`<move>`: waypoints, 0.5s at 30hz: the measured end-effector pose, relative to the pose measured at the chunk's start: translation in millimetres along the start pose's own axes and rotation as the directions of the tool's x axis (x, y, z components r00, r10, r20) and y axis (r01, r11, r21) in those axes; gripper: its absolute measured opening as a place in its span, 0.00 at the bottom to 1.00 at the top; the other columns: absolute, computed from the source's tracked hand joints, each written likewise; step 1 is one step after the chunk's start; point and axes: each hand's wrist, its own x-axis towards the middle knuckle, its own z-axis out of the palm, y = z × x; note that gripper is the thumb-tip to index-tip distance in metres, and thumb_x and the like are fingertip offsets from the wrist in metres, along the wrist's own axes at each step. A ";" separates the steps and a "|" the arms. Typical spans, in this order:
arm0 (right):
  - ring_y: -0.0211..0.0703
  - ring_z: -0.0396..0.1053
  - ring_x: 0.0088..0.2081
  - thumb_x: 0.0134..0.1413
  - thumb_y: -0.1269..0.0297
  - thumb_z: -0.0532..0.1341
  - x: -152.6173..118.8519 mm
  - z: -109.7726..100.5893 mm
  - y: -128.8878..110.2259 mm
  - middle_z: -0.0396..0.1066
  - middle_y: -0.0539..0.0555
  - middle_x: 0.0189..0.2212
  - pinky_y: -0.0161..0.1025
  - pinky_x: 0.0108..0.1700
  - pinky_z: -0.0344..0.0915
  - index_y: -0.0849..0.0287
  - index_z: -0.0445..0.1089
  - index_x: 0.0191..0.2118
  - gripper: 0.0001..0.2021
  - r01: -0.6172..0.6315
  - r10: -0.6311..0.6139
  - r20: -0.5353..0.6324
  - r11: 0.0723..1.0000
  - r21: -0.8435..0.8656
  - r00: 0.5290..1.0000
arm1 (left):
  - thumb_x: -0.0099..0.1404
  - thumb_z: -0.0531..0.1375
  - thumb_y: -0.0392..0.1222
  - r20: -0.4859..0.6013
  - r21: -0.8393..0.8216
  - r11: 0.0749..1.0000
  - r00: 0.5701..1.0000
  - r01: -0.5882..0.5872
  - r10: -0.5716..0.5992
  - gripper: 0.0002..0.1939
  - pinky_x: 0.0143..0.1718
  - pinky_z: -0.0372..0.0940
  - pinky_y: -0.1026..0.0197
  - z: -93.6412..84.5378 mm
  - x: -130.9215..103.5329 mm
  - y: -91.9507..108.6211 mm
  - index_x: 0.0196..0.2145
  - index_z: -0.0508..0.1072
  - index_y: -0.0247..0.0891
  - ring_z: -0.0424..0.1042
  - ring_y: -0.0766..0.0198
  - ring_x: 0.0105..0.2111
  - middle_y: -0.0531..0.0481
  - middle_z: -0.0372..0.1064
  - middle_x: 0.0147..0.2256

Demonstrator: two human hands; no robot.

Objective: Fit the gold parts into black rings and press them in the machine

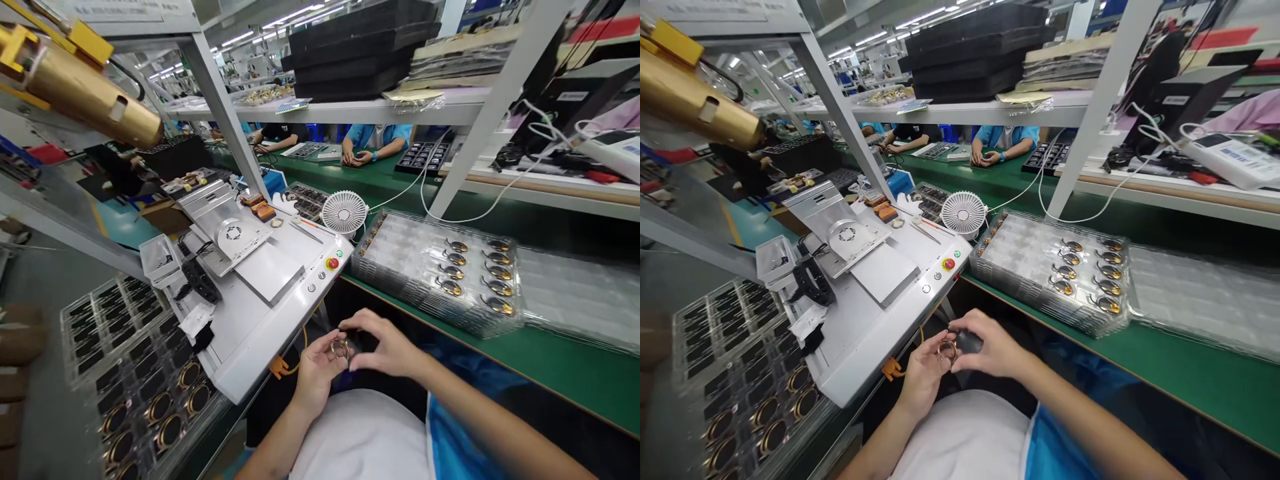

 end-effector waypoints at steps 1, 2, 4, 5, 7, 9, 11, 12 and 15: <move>0.52 0.74 0.44 0.52 0.43 0.72 5.8 -25.4 0.9 0.76 0.58 0.44 0.46 0.44 0.73 0.54 0.75 0.52 0.26 -0.022 0.023 0.002 0.995 -0.101 1.000 | 0.47 0.79 0.42 -0.021 0.037 0.999 1.000 -0.001 0.002 0.26 0.36 0.73 0.60 -1.4 -0.4 1.4 0.46 0.83 0.43 0.81 0.58 0.37 0.43 0.80 0.46; 0.52 0.75 0.44 0.58 0.46 0.69 12.2 -55.4 3.9 0.76 0.58 0.44 0.47 0.44 0.73 0.53 0.76 0.50 0.20 -0.090 0.077 -0.065 0.971 -0.220 0.995 | 0.47 0.79 0.43 -0.039 0.068 0.998 0.999 0.004 -0.001 0.27 0.34 0.72 0.61 -3.2 -1.3 2.9 0.46 0.83 0.42 0.81 0.57 0.37 0.42 0.79 0.47; 0.56 0.75 0.43 0.61 0.52 0.65 25.4 -123.8 15.4 0.77 0.59 0.41 0.52 0.48 0.71 0.55 0.76 0.45 0.13 -0.324 0.209 -0.287 0.834 -0.446 0.935 | 0.48 0.79 0.46 -0.072 0.110 0.994 0.997 0.017 -0.009 0.28 0.32 0.72 0.61 -6.7 -4.2 5.5 0.47 0.83 0.41 0.82 0.55 0.37 0.41 0.79 0.46; 0.58 0.75 0.43 0.58 0.55 0.65 31.2 -158.4 23.1 0.77 0.60 0.39 0.54 0.49 0.70 0.56 0.76 0.42 0.11 -0.454 0.284 -0.376 0.724 -0.520 0.882 | 0.48 0.79 0.47 -0.092 0.118 0.993 0.996 0.013 -0.002 0.28 0.33 0.73 0.60 -8.3 -6.0 6.2 0.47 0.83 0.41 0.82 0.54 0.37 0.42 0.79 0.45; 0.65 0.75 0.43 0.53 0.58 0.68 40.0 -218.8 39.8 0.75 0.62 0.33 0.59 0.51 0.68 0.57 0.74 0.33 0.08 -0.595 0.378 -0.461 0.566 -0.571 0.803 | 0.47 0.79 0.47 -0.133 0.115 0.993 0.991 -0.017 0.032 0.27 0.39 0.75 0.57 -10.4 -9.6 6.0 0.45 0.83 0.40 0.82 0.53 0.39 0.42 0.80 0.45; 0.70 0.75 0.41 0.45 0.58 0.72 44.8 -259.5 55.2 0.71 0.62 0.26 0.65 0.49 0.67 0.55 0.69 0.25 0.12 -0.638 0.409 -0.490 0.518 -0.570 0.770 | 0.47 0.79 0.47 -0.157 0.099 0.994 0.986 -0.048 0.064 0.26 0.46 0.75 0.54 -11.7 -12.1 4.1 0.44 0.83 0.39 0.82 0.52 0.42 0.42 0.81 0.43; 0.68 0.74 0.37 0.39 0.54 0.75 47.1 -279.7 68.2 0.67 0.59 0.22 0.67 0.47 0.68 0.52 0.65 0.21 0.18 -0.636 0.418 -0.479 0.536 -0.555 0.772 | 0.48 0.79 0.46 -0.160 0.096 0.994 0.984 -0.060 0.074 0.25 0.49 0.74 0.53 -12.9 -13.4 2.2 0.43 0.82 0.38 0.81 0.52 0.44 0.41 0.81 0.43; 0.66 0.74 0.36 0.36 0.51 0.76 47.8 -283.9 73.8 0.66 0.58 0.20 0.67 0.47 0.68 0.51 0.64 0.20 0.20 -0.627 0.418 -0.468 0.556 -0.546 0.779 | 0.48 0.79 0.46 -0.157 0.099 0.994 0.985 -0.054 0.069 0.25 0.49 0.74 0.52 -13.6 -13.6 1.7 0.43 0.82 0.38 0.81 0.52 0.45 0.41 0.82 0.43; 0.64 0.73 0.35 0.33 0.49 0.77 50.2 -285.9 87.1 0.64 0.57 0.19 0.67 0.49 0.68 0.51 0.64 0.20 0.21 -0.575 0.385 -0.440 0.658 -0.486 0.812 | 0.47 0.79 0.45 -0.141 0.117 0.993 0.989 -0.022 0.039 0.25 0.52 0.73 0.49 -15.8 -13.6 2.4 0.43 0.82 0.37 0.81 0.50 0.46 0.41 0.82 0.43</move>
